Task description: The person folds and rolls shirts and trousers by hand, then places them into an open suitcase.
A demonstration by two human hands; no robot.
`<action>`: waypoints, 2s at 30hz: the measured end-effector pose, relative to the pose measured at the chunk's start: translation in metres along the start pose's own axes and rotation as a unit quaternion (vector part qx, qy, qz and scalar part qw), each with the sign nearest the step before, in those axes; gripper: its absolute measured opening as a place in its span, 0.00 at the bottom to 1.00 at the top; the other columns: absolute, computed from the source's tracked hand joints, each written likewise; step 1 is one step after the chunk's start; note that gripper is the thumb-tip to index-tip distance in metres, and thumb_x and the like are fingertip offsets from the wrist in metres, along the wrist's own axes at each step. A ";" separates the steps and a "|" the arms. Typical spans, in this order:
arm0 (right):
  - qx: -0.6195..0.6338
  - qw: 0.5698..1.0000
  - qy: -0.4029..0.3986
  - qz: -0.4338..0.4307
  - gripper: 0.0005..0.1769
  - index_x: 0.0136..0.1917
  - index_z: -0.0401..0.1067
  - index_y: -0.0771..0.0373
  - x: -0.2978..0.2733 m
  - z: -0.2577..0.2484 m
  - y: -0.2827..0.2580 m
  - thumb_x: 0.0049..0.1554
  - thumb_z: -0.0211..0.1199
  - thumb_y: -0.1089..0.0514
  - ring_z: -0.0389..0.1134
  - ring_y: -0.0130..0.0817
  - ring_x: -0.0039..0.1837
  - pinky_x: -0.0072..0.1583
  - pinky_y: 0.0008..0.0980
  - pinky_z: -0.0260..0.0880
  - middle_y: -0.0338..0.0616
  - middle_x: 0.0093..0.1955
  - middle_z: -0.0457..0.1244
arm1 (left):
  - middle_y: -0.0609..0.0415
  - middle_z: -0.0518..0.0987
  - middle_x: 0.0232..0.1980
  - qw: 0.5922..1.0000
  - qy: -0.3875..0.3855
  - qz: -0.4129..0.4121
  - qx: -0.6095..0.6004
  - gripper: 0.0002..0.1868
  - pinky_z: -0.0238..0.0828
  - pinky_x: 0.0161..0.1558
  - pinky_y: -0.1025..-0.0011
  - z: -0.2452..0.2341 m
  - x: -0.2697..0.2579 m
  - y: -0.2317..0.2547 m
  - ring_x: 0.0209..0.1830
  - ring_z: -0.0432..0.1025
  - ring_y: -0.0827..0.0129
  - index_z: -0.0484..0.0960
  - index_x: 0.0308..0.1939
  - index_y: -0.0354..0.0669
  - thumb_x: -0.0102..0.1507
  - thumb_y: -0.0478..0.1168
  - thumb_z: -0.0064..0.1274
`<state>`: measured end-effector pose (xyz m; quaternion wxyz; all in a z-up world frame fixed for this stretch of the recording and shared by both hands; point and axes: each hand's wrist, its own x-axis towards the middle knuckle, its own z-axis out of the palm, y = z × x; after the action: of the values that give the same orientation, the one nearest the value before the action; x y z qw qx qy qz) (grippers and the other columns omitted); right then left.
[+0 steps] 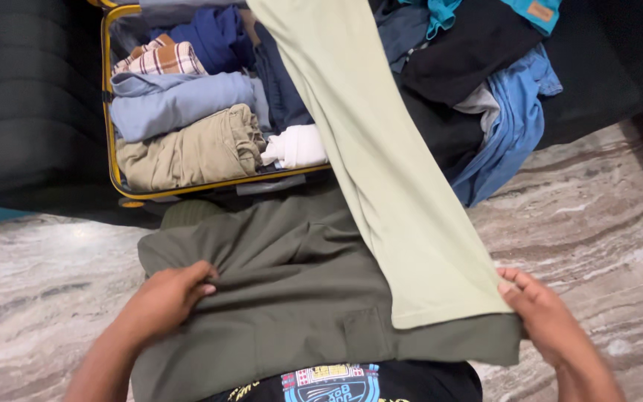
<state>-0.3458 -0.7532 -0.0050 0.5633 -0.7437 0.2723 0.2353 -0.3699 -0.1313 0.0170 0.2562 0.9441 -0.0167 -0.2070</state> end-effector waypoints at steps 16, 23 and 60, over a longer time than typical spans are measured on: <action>-0.338 0.845 0.028 -0.414 0.37 0.70 0.64 0.61 -0.025 0.074 -0.028 0.51 0.67 0.47 0.54 0.57 0.78 0.72 0.48 0.57 0.57 0.77 0.54 | 0.40 0.70 0.72 0.944 0.317 0.081 -0.038 0.31 0.55 0.68 0.47 0.039 -0.030 -0.046 0.72 0.63 0.43 0.74 0.67 0.40 0.61 0.49 0.55; -0.381 0.832 -0.126 -0.382 0.56 0.76 0.61 0.50 -0.027 0.072 -0.038 0.39 0.75 0.34 0.43 0.53 0.83 0.74 0.50 0.47 0.50 0.85 0.43 | 0.48 0.79 0.58 0.956 0.256 0.141 0.003 0.23 0.65 0.60 0.54 -0.006 -0.011 0.086 0.61 0.71 0.51 0.81 0.52 0.43 0.56 0.46 0.64; -0.019 0.852 -0.063 -0.519 0.13 0.51 0.75 0.65 0.022 0.045 -0.027 0.57 0.67 0.55 0.74 0.42 0.58 0.61 0.40 0.73 0.48 0.51 0.72 | 0.48 0.82 0.45 0.880 0.084 0.438 -0.164 0.15 0.70 0.52 0.58 0.018 0.056 0.217 0.50 0.76 0.49 0.82 0.43 0.39 0.52 0.30 0.57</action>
<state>-0.3133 -0.7073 -0.0121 0.6051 -0.7711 -0.1939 -0.0402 -0.3098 -0.3361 0.0883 0.4718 0.7991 -0.3725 0.0061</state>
